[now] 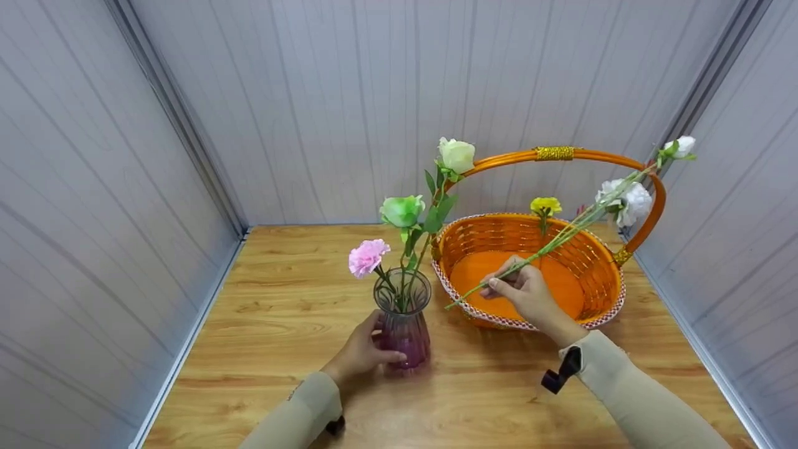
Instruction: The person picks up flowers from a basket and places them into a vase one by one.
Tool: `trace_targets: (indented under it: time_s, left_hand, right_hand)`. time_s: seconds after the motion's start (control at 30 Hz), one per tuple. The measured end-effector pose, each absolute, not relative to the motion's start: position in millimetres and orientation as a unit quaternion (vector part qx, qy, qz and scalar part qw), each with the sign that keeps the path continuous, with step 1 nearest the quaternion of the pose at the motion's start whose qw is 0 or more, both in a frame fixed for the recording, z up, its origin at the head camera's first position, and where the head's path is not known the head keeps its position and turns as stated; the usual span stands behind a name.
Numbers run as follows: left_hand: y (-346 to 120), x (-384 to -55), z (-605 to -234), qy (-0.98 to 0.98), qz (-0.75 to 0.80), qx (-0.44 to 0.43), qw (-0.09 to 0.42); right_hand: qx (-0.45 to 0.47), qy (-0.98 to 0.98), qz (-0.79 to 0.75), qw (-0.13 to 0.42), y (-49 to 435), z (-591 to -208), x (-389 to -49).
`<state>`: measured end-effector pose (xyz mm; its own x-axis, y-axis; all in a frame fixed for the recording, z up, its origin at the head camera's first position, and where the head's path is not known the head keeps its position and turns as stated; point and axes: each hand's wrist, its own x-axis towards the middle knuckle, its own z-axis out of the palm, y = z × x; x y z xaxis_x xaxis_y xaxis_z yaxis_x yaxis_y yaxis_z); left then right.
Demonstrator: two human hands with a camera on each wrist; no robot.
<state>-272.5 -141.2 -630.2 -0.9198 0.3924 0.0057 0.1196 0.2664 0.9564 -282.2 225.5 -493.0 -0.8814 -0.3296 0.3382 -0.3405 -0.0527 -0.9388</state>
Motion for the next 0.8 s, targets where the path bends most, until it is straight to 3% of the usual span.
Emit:
trace_targets:
  time_s: [0.8]
  left_hand:
    - [-142, -272, -630, 0.783, 0.586, 0.177, 0.109]
  right_hand:
    - [0.296, -0.663, 0.687, 0.031, 190, -454, -283]
